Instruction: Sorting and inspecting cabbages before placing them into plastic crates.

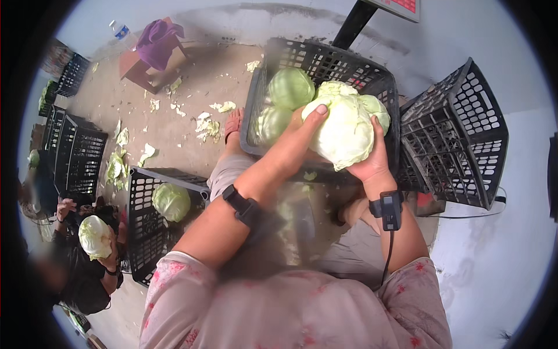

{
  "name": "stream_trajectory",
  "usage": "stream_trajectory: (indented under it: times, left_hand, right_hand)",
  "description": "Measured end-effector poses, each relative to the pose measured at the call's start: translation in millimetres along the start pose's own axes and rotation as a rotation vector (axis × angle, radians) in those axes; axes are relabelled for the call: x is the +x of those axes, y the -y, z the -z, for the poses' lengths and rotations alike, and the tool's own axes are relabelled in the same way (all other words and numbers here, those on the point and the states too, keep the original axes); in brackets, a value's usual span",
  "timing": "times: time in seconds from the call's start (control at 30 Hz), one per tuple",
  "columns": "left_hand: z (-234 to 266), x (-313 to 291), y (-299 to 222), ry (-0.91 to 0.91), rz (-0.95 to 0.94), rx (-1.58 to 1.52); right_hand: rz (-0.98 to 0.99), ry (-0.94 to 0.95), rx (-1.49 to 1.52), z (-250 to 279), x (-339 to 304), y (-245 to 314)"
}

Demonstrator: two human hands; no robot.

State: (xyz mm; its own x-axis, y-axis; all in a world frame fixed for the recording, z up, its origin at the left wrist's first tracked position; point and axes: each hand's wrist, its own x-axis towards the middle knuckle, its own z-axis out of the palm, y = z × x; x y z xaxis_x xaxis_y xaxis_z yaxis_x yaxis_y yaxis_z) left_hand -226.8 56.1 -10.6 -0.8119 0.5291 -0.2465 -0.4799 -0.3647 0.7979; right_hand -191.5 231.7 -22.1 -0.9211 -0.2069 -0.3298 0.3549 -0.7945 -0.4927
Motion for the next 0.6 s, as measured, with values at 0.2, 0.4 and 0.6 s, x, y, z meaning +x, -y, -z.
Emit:
stream_trajectory:
  times: [0.2, 0.4, 0.6]
  left_hand:
    - [14, 40, 29, -0.263, -0.081, 0.450]
    - [7, 5, 5, -0.274, -0.183, 0.702]
    - [95, -71, -48, -0.162, -0.460, -0.089]
  right_hand:
    - [0.109, -0.246, -0.070, 27, 30, 16]
    - [0.133, -0.319, -0.494, 51, 34, 43]
    - [0.115, -0.250, -0.615, 38, 27, 27]
